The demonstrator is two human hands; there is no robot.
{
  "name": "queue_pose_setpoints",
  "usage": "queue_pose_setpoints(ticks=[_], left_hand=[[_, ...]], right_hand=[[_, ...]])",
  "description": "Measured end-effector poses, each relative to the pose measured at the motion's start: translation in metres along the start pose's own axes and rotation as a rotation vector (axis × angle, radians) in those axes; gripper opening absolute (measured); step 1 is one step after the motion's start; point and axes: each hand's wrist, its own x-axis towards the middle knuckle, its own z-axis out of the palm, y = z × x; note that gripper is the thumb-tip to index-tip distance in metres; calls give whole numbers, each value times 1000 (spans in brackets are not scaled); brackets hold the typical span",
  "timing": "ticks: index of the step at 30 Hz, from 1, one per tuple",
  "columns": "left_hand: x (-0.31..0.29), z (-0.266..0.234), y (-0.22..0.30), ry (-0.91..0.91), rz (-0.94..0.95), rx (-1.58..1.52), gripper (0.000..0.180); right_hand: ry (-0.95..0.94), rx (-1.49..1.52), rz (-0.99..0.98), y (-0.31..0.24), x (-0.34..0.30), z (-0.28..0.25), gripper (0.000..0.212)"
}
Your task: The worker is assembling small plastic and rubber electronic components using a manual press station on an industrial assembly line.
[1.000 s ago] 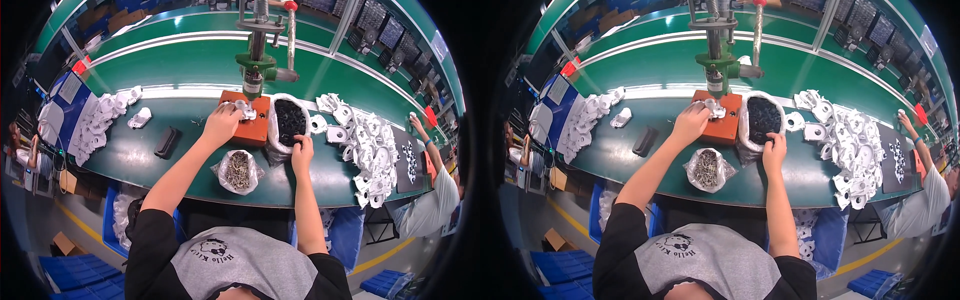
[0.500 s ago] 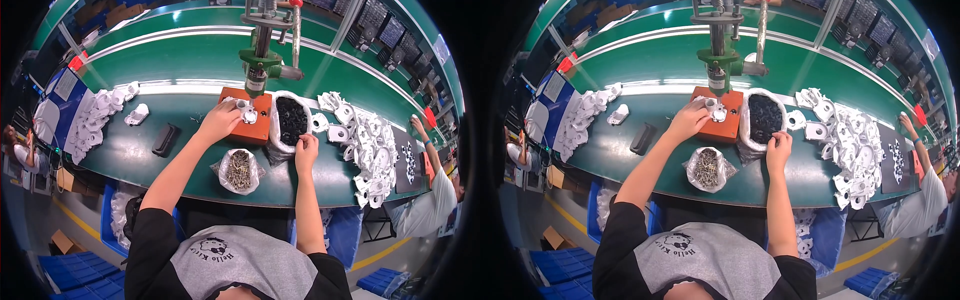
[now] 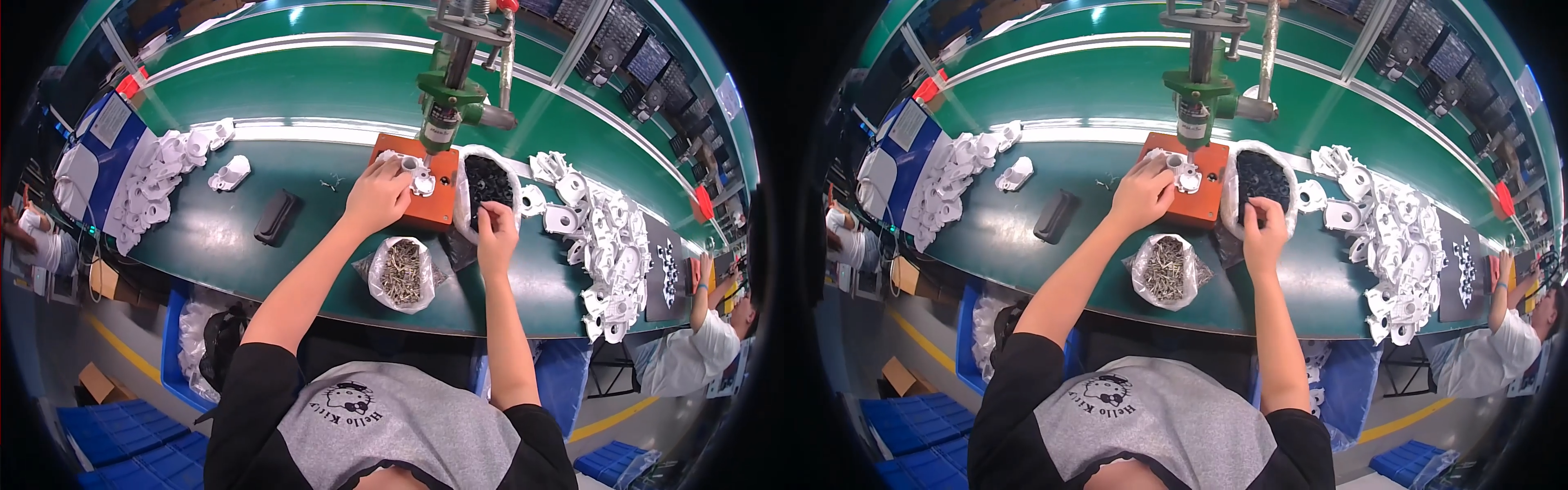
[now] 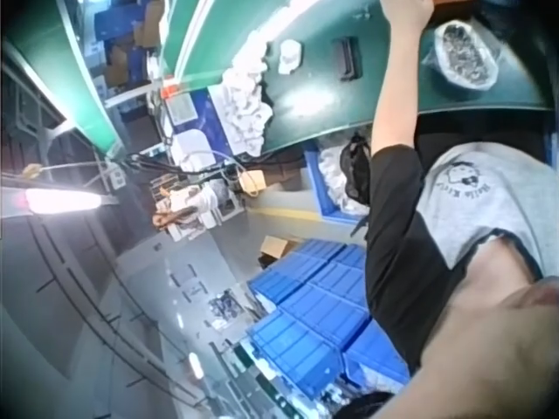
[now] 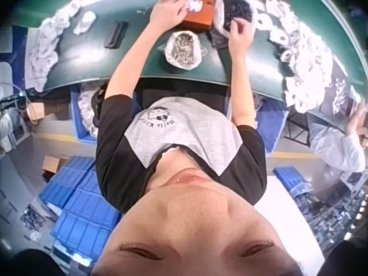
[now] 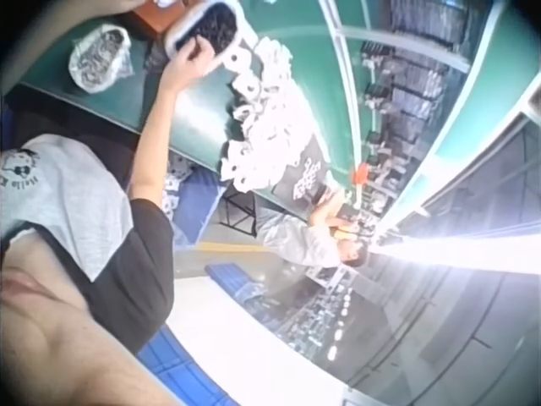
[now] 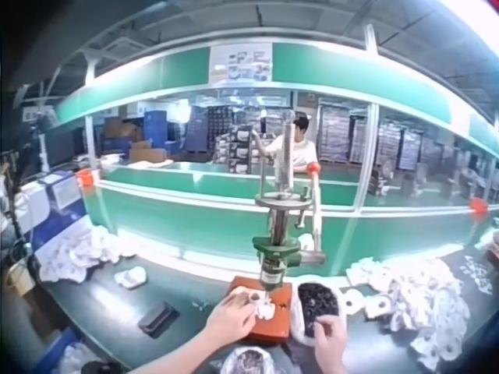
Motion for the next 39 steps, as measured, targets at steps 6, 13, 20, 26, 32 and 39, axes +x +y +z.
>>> queue_pose_setpoints(ticks=[6, 13, 20, 26, 32, 39], left_hand=[[0, -1, 2, 16, -27, -36, 10], [-1, -2, 2, 50, -18, -15, 13], [-2, -1, 0, -14, -54, -11, 14], [-2, 2, 0, 10, -37, -2, 14], [-2, -1, 2, -3, -48, 3, 17], [-2, -2, 2, -3, -56, 6, 20]], right_hand=[[-167, -60, -58, -22, 39, 45, 12], [-229, -169, -323, -22, 50, 79, 11], [-317, -151, -226, -30, 49, 78, 10], [-331, -113, -230, -25, 48, 77, 10], [-381, -159, -274, -23, 47, 74, 12], [-380, -111, -253, -25, 46, 75, 12]])
